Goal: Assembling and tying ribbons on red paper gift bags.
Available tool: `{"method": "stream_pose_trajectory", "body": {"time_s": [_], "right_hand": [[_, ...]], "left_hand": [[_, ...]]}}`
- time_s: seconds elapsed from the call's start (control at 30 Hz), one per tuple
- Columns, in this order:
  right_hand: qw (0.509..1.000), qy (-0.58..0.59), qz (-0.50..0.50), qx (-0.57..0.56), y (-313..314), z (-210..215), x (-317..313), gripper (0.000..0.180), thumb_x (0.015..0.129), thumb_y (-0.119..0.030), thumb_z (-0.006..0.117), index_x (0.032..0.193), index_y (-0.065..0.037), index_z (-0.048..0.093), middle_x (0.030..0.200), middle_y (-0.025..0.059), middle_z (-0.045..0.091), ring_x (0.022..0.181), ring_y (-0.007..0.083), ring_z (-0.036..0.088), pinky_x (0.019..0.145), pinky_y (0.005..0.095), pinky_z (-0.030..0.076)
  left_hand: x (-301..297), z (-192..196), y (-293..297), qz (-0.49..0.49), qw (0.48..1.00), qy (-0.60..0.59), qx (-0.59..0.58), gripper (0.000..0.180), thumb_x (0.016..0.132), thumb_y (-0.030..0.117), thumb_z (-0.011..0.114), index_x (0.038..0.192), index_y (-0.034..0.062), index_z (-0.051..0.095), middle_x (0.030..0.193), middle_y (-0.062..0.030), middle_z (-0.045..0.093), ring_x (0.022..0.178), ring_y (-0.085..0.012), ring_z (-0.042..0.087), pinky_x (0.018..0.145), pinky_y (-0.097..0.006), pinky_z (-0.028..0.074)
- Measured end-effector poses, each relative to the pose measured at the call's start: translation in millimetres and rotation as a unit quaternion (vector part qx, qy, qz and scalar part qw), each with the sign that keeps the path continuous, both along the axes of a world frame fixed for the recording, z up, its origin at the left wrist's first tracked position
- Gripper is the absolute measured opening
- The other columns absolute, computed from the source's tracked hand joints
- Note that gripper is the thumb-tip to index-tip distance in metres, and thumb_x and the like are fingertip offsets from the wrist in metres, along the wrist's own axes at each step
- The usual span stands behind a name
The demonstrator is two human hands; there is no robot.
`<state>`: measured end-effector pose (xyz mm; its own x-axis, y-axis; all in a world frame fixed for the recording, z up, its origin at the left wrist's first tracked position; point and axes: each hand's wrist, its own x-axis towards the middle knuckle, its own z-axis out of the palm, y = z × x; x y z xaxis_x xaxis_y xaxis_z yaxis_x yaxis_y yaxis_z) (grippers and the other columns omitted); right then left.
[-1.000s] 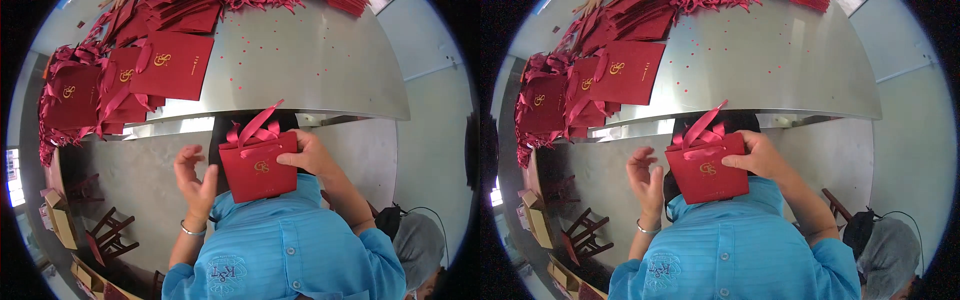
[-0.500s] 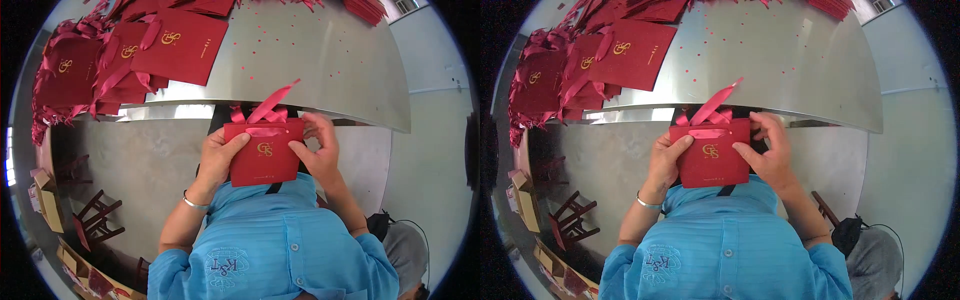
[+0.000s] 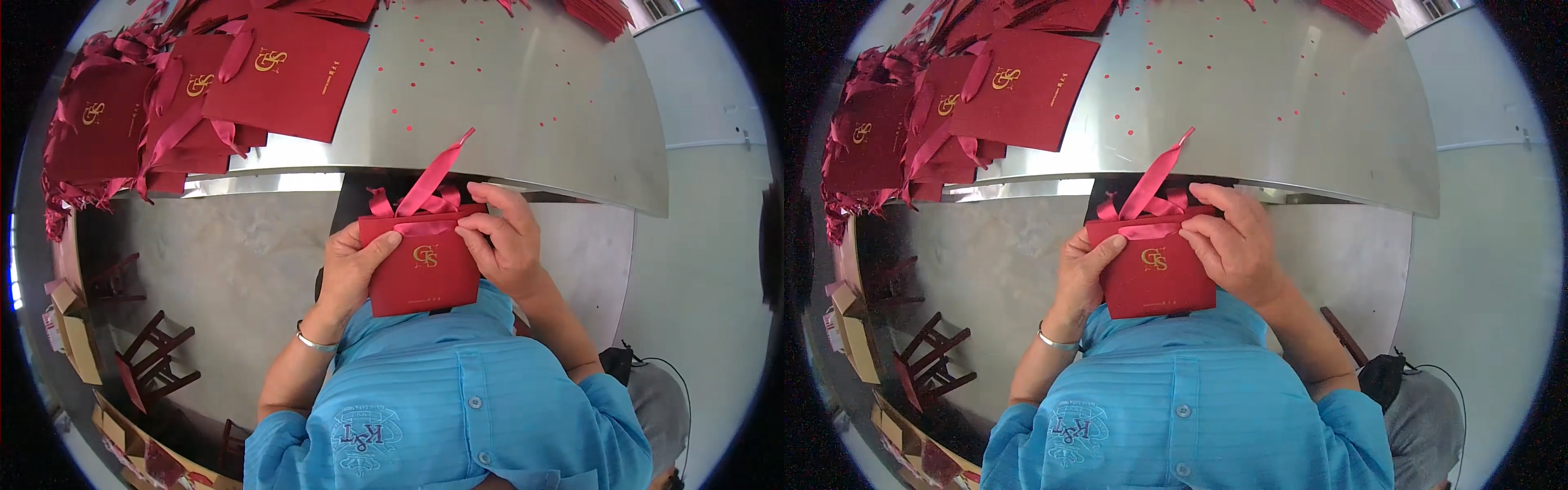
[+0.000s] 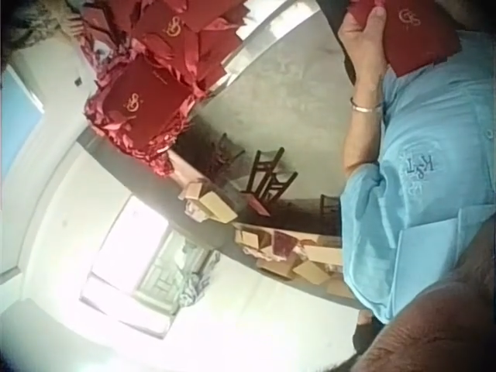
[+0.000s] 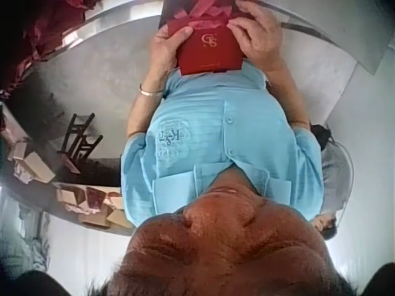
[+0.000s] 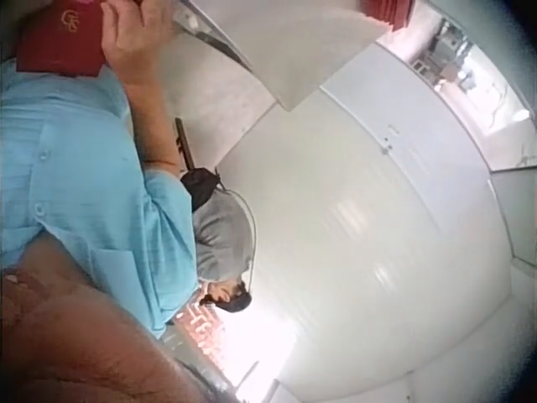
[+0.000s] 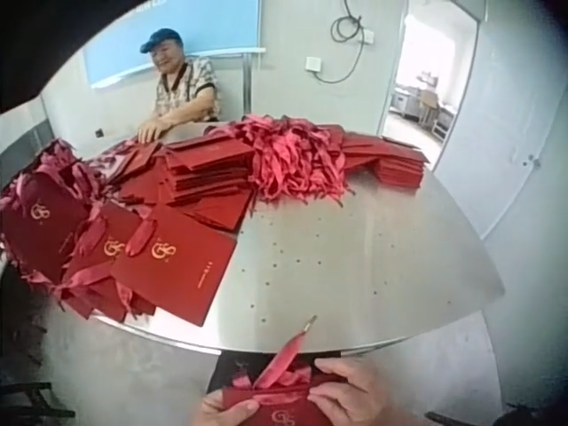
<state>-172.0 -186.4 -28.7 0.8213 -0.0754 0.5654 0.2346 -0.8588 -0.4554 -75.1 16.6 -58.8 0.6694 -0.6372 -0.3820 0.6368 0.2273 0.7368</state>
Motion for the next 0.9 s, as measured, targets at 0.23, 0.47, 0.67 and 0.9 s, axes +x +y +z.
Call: {"method": "stream_pose_trajectory", "body": {"time_s": [0.23, 0.47, 0.67, 0.9], "right_hand": [[0.926, 0.02, -0.05, 0.372, 5, 0, 0, 0.006, 0.088, 0.0, 0.058, 0.084, -0.001, 0.055, 0.116, 0.0174, 0.058, 0.101, 0.0214, 0.058, 0.086, 0.034, 0.048], [0.979, 0.121, -0.034, 0.16, -4, 43, 7, 0.018, 0.076, -0.011, 0.075, 0.086, -0.002, 0.062, 0.09, 0.0085, 0.062, 0.082, 0.0177, 0.059, 0.07, 0.0284, 0.047], [0.981, 0.168, 0.0, 0.1, 17, 67, 32, 0.021, 0.069, -0.014, 0.081, 0.078, -0.003, 0.066, 0.079, 0.0077, 0.06, 0.069, 0.0197, 0.057, 0.059, 0.0293, 0.045], [0.949, 0.168, 0.037, 0.266, 30, 69, 40, 0.012, 0.077, -0.002, 0.074, 0.076, 0.001, 0.063, 0.077, 0.0061, 0.061, 0.06, 0.0083, 0.054, 0.05, 0.0232, 0.041]], "left_hand": [[1, -1, 3, -0.009, 0.999, -0.05, -0.02, 0.017, 0.089, 0.005, 0.066, 0.106, 0.0001, 0.066, 0.095, -0.0061, 0.07, 0.083, -0.0094, 0.064, 0.076, -0.026, 0.054], [9, 7, 6, -0.071, 0.988, -0.125, -0.048, 0.029, 0.086, 0.0, 0.066, 0.114, 0.0013, 0.06, 0.1, -0.0033, 0.069, 0.09, -0.0079, 0.062, 0.082, -0.025, 0.051], [10, 33, 3, -0.126, 0.968, -0.216, -0.035, 0.032, 0.083, -0.003, 0.066, 0.113, 0.0019, 0.057, 0.106, -0.0036, 0.065, 0.098, -0.0092, 0.06, 0.087, -0.026, 0.049], [22, 68, 4, -0.186, 0.96, -0.21, -0.029, 0.039, 0.082, 0.005, 0.072, 0.118, -0.0009, 0.058, 0.103, -0.0079, 0.067, 0.096, -0.012, 0.062, 0.085, -0.029, 0.051]]}}
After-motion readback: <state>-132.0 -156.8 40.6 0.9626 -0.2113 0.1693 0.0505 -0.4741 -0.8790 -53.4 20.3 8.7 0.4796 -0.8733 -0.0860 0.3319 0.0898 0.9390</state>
